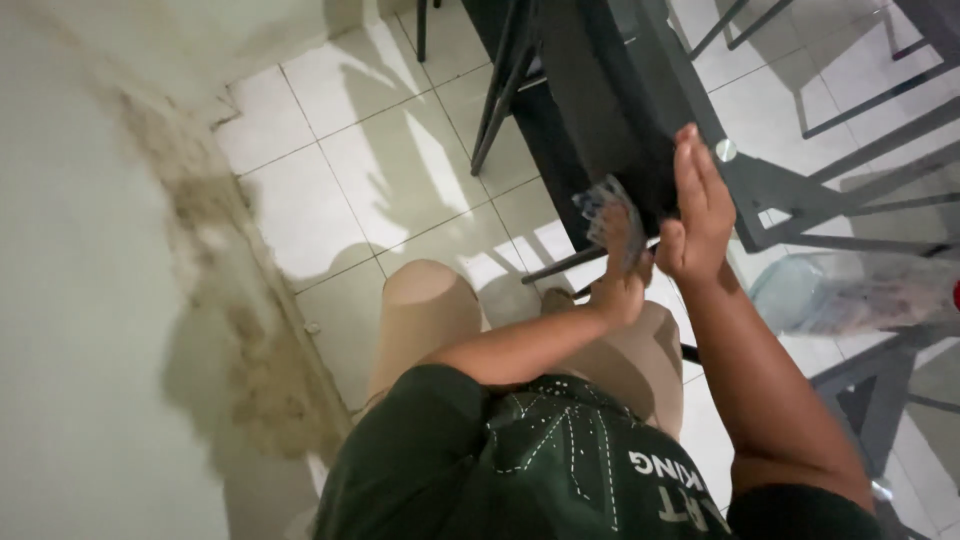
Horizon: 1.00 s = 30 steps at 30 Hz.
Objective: The person cleans black chairs by spraying them with liquid from a spray bottle and wiping down the seats, backrests, and frames with a cloth.
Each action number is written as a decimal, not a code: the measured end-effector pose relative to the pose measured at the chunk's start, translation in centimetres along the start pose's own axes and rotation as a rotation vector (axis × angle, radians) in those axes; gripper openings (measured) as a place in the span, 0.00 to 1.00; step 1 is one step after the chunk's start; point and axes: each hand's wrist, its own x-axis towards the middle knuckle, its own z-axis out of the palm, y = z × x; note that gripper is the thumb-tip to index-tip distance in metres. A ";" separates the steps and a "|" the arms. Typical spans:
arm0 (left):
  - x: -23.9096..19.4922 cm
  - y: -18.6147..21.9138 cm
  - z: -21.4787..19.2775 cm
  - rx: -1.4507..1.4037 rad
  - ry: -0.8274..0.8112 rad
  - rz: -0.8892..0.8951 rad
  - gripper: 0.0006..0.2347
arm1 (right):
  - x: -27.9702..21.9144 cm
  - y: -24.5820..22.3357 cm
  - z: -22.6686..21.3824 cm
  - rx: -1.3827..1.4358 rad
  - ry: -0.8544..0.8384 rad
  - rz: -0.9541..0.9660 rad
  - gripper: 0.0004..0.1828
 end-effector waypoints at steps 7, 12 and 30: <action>11.7 -0.9 -2.0 0.105 0.228 0.049 0.30 | -4.2 -1.8 -3.4 -0.176 -0.192 0.235 0.32; 12.4 3.5 -1.5 0.055 0.263 0.084 0.32 | -6.0 -1.1 -4.0 -0.018 -0.199 0.243 0.30; 5.3 5.8 0.4 0.136 0.170 0.432 0.32 | -6.5 1.0 -2.7 0.131 -0.027 0.278 0.24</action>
